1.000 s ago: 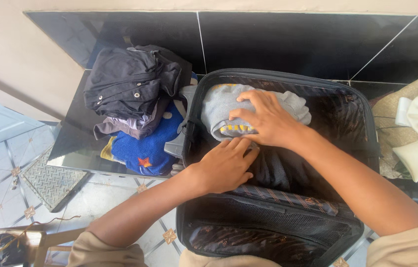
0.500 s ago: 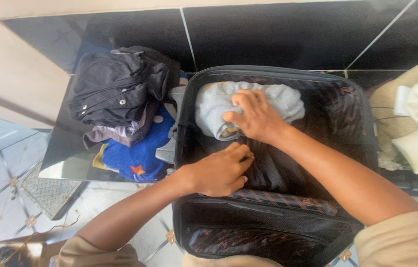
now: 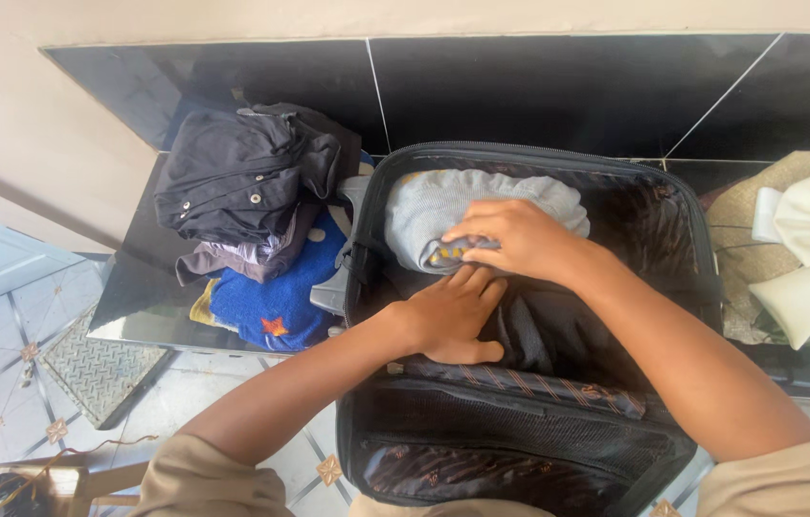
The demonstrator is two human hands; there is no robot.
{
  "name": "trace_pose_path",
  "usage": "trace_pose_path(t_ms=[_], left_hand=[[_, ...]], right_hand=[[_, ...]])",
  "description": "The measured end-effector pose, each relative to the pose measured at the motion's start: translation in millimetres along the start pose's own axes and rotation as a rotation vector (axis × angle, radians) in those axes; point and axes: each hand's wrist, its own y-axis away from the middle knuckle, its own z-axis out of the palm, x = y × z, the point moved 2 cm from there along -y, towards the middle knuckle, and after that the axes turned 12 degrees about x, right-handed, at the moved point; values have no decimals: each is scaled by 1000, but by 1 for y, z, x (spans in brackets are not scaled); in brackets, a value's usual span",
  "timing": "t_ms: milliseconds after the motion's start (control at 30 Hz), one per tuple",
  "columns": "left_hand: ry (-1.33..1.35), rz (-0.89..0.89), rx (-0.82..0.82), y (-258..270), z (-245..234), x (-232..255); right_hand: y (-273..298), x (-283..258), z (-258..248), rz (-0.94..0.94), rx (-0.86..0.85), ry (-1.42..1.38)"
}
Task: The person unpacks a black suitcase placed on a glass table. They remove a white bow, a blue towel with a shark design, and several folded clothing items including a grey shirt, a striped shirt, a black shirt, and a grey sweatshirt, placing them on the table.
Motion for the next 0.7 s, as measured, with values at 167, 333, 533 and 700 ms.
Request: trace_pose_path(t_ms=[167,333,533,700], left_hand=[[96,8,-56,-17,5,-3],[61,1,-116,-21,7,-2],[19,65,-27,-11,9,10],[-8,43,10,-5,4,15]], right_hand=[[2,-10,20,-363,141,307],[-3,-2,33,-424,131,304],[-16,9,54,-333,87,345],[-17,9,55,-191,-25,283]])
